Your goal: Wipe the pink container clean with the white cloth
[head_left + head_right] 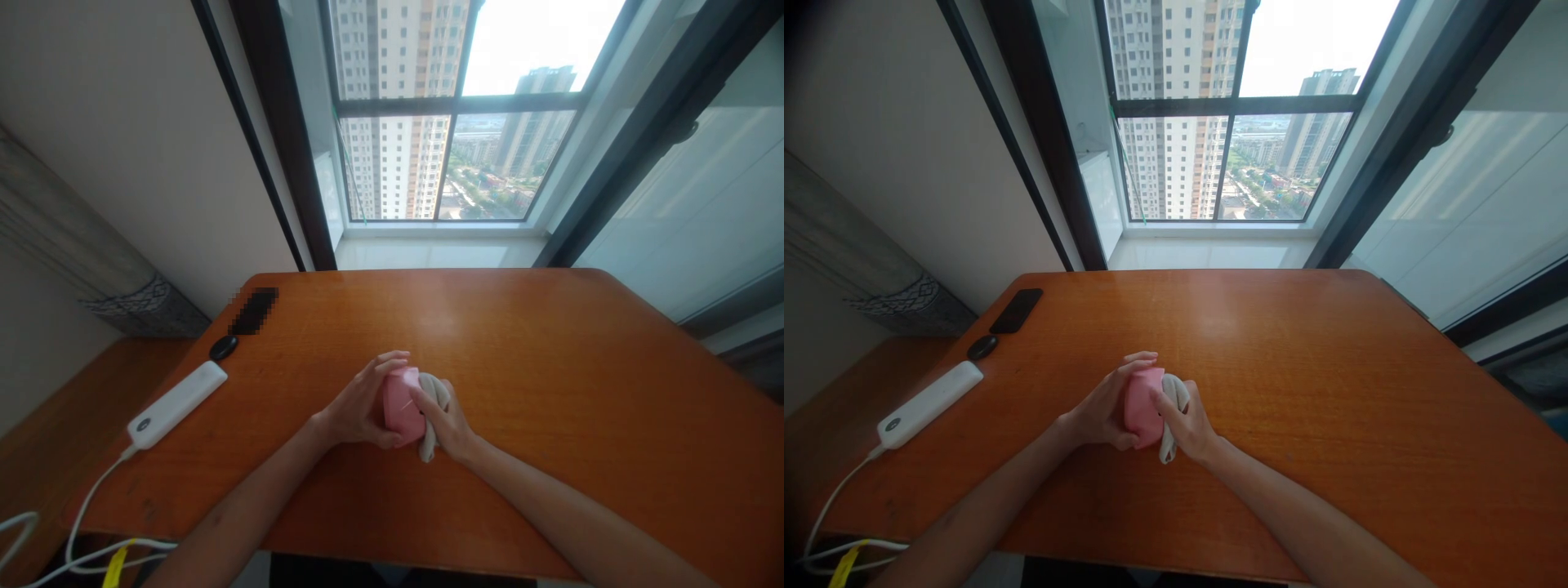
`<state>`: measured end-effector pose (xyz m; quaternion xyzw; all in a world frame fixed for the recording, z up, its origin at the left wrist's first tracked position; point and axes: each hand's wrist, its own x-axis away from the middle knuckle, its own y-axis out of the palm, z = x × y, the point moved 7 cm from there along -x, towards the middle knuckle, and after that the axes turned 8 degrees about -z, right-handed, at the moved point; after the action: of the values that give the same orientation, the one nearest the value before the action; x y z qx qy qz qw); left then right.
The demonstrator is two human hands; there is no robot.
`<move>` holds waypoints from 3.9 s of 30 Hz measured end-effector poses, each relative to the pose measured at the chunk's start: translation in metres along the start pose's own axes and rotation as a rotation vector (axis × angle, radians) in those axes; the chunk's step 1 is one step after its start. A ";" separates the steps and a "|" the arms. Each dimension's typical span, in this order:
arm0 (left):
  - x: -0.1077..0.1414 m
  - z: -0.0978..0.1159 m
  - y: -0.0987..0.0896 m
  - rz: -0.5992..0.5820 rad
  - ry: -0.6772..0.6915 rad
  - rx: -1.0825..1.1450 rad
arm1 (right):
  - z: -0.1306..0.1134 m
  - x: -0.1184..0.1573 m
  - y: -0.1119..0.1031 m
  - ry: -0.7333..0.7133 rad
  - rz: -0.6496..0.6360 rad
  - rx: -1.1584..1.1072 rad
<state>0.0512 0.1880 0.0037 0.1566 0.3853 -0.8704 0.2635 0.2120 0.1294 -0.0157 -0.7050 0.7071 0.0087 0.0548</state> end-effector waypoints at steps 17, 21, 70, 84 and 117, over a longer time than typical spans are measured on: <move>-0.002 0.015 0.005 -0.130 0.173 -0.514 | 0.010 -0.001 -0.004 0.000 0.053 -0.034; -0.002 0.010 0.007 -0.100 0.129 -0.430 | 0.007 -0.001 -0.004 0.008 0.055 -0.055; -0.003 -0.013 0.013 -0.050 -0.320 0.281 | 0.015 0.000 -0.004 0.031 0.062 0.021; 0.001 -0.018 0.015 -0.049 -0.297 0.234 | 0.006 0.000 -0.002 0.026 0.045 0.010; 0.000 0.009 0.010 -0.175 0.202 -0.639 | 0.000 -0.003 0.000 -0.003 -0.011 -0.074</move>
<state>0.0559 0.1756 0.0040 0.1177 0.6745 -0.7052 0.1841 0.2122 0.1329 -0.0154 -0.7102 0.7025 0.0356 0.0298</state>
